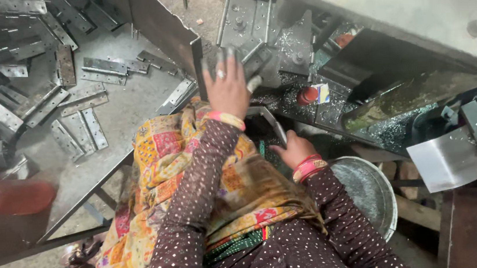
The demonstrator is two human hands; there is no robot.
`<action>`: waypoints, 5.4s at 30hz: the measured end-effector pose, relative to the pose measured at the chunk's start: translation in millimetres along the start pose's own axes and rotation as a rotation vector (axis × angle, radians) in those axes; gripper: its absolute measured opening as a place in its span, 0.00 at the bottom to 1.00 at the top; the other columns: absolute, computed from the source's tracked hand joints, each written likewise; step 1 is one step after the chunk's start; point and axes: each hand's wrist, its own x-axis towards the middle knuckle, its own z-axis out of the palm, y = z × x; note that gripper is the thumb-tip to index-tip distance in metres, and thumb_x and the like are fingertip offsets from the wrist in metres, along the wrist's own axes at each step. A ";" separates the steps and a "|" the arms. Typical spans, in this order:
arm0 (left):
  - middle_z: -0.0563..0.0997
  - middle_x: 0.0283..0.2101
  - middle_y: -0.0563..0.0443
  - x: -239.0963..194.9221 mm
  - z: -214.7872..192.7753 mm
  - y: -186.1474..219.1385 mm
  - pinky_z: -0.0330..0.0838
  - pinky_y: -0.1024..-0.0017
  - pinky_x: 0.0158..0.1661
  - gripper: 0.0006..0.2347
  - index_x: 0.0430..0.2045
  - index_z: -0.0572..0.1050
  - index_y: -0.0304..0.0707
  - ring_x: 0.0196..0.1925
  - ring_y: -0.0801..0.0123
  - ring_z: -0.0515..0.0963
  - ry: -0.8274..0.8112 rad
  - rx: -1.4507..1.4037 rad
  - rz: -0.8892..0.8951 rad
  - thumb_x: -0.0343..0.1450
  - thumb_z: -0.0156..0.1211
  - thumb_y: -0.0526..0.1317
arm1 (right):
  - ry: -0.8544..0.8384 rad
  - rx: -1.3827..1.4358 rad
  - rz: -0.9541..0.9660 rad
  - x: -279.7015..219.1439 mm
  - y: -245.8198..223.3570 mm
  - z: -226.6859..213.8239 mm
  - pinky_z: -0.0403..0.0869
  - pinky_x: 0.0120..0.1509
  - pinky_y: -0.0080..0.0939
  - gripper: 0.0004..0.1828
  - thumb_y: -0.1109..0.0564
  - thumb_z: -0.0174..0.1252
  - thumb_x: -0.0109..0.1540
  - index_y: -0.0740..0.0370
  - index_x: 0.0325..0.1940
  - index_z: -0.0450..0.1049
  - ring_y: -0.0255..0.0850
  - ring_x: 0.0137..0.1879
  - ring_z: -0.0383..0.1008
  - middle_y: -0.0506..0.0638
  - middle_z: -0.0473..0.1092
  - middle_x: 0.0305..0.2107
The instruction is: The person places metal hinge components into an industrial press machine and activates a lever to perform a fabrication step, then clears the machine and gathers the components into a metal bin.
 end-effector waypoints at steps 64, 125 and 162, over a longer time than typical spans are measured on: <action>0.75 0.62 0.43 39.0 80.6 33.9 0.50 0.41 0.69 0.13 0.44 0.80 0.35 0.68 0.51 0.70 -0.121 -0.135 0.109 0.70 0.52 0.38 | -0.100 -0.100 0.018 19.4 -1.8 -12.1 0.75 0.49 0.61 0.36 0.34 0.69 0.55 0.65 0.47 0.68 0.66 0.44 0.78 0.68 0.76 0.36; 0.73 0.55 0.41 -4.8 -27.2 24.2 0.71 0.50 0.60 0.11 0.47 0.72 0.35 0.57 0.48 0.74 0.067 -0.643 0.194 0.72 0.54 0.35 | -0.002 -0.020 -0.027 2.6 -10.4 -9.4 0.74 0.46 0.65 0.36 0.30 0.67 0.55 0.64 0.45 0.68 0.69 0.42 0.77 0.68 0.76 0.33; 0.74 0.62 0.41 13.8 36.1 34.1 0.47 0.40 0.70 0.15 0.47 0.78 0.30 0.70 0.53 0.68 -0.135 -0.085 0.096 0.68 0.54 0.36 | -0.084 -0.077 0.023 17.0 -6.3 -13.3 0.76 0.44 0.62 0.36 0.32 0.69 0.56 0.66 0.48 0.68 0.67 0.42 0.78 0.69 0.76 0.33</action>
